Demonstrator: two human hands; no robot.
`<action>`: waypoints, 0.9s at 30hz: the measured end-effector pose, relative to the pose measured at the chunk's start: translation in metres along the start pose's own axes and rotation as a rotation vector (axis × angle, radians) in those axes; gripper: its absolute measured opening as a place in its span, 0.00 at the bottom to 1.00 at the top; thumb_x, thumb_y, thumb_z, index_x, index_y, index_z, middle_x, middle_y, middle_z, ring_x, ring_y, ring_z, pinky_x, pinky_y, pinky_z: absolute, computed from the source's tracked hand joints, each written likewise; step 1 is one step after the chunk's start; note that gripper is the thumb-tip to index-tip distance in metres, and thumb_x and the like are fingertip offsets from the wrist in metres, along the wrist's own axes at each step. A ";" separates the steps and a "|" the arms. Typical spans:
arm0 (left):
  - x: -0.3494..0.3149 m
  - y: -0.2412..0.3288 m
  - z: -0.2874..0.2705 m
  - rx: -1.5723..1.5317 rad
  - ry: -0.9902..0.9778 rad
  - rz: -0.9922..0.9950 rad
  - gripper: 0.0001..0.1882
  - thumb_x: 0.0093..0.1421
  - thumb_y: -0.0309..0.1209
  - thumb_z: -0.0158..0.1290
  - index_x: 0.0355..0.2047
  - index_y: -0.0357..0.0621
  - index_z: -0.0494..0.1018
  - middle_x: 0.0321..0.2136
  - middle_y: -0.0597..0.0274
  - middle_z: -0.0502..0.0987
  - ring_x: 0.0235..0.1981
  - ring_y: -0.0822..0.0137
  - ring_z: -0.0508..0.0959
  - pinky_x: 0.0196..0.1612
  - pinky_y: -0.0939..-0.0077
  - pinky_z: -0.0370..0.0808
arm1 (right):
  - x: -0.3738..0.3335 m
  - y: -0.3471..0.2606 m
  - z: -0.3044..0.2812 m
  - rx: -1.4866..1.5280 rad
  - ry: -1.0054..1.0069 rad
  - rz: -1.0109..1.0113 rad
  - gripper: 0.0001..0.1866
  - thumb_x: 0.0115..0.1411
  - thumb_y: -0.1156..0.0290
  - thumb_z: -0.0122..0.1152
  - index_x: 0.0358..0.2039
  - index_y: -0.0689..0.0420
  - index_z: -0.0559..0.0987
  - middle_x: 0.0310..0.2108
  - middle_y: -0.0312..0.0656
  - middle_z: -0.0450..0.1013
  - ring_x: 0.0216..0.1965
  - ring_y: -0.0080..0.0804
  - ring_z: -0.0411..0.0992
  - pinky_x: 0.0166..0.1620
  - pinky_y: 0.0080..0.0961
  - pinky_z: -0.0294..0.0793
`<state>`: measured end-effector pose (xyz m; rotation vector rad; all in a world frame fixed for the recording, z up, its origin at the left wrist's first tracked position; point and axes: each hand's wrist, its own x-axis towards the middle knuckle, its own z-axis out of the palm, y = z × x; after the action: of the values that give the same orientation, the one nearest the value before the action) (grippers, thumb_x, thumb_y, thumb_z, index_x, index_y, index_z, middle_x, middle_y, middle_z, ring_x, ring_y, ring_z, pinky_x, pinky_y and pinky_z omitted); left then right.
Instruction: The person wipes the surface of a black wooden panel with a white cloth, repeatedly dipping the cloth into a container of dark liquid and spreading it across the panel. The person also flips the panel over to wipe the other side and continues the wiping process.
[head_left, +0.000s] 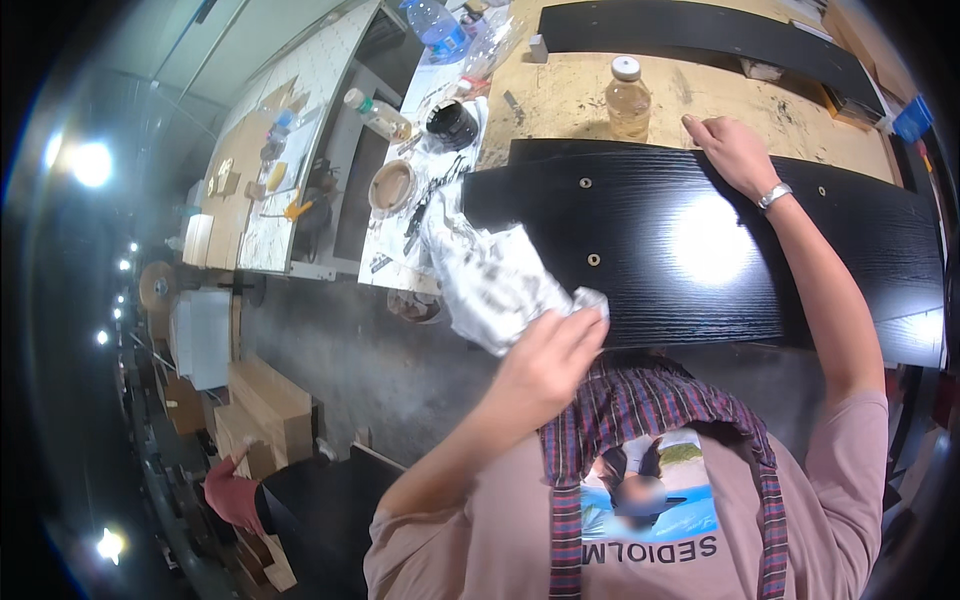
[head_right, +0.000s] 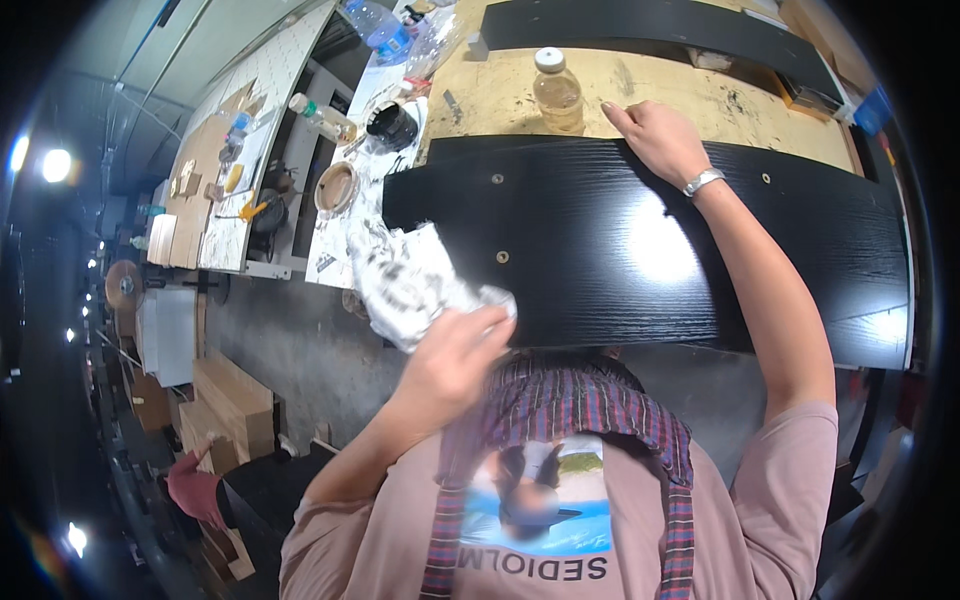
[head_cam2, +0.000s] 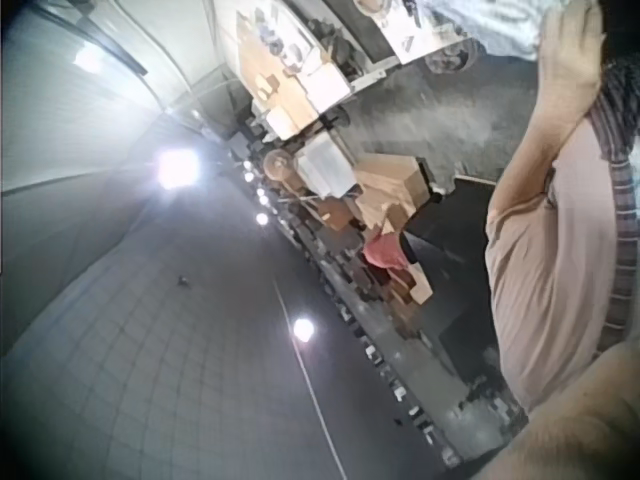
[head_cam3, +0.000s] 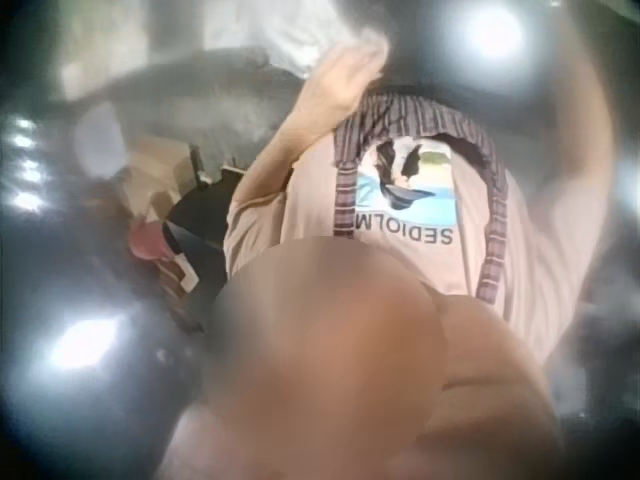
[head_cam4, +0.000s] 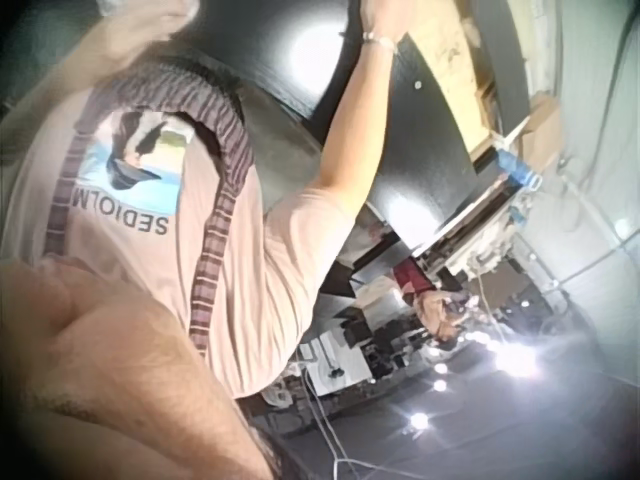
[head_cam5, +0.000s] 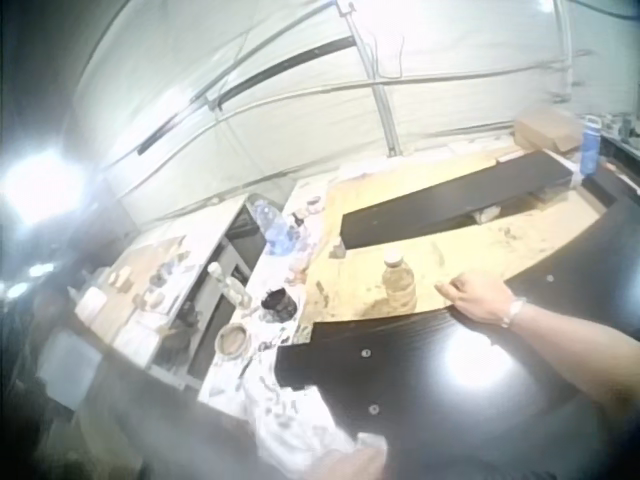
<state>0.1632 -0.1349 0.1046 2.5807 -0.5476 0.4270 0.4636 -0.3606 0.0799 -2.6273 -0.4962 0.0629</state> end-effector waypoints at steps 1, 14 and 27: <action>-0.019 -0.005 -0.015 0.042 0.007 -0.036 0.18 0.55 0.17 0.56 0.48 0.32 0.78 0.44 0.49 0.79 0.41 0.51 0.78 0.47 0.60 0.76 | 0.000 0.003 0.001 0.005 -0.002 -0.006 0.37 0.72 0.41 0.45 0.24 0.65 0.80 0.21 0.57 0.75 0.28 0.56 0.76 0.38 0.46 0.74; -0.068 -0.030 -0.040 0.051 0.216 -0.235 0.13 0.53 0.13 0.56 0.39 0.35 0.81 0.40 0.52 0.81 0.38 0.53 0.78 0.39 0.65 0.76 | 0.006 0.006 0.006 -0.068 -0.040 -0.007 0.36 0.72 0.42 0.47 0.27 0.65 0.81 0.22 0.57 0.76 0.28 0.55 0.76 0.37 0.46 0.73; -0.043 -0.027 -0.044 -0.067 0.213 -0.592 0.14 0.52 0.18 0.65 0.37 0.35 0.73 0.44 0.49 0.76 0.44 0.48 0.79 0.47 0.59 0.76 | 0.004 0.001 0.001 -0.108 -0.063 0.000 0.34 0.71 0.41 0.47 0.30 0.63 0.83 0.21 0.54 0.76 0.28 0.51 0.76 0.37 0.43 0.74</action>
<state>0.1287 -0.0778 0.1152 2.4386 0.2720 0.4518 0.4675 -0.3592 0.0786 -2.7378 -0.5355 0.1221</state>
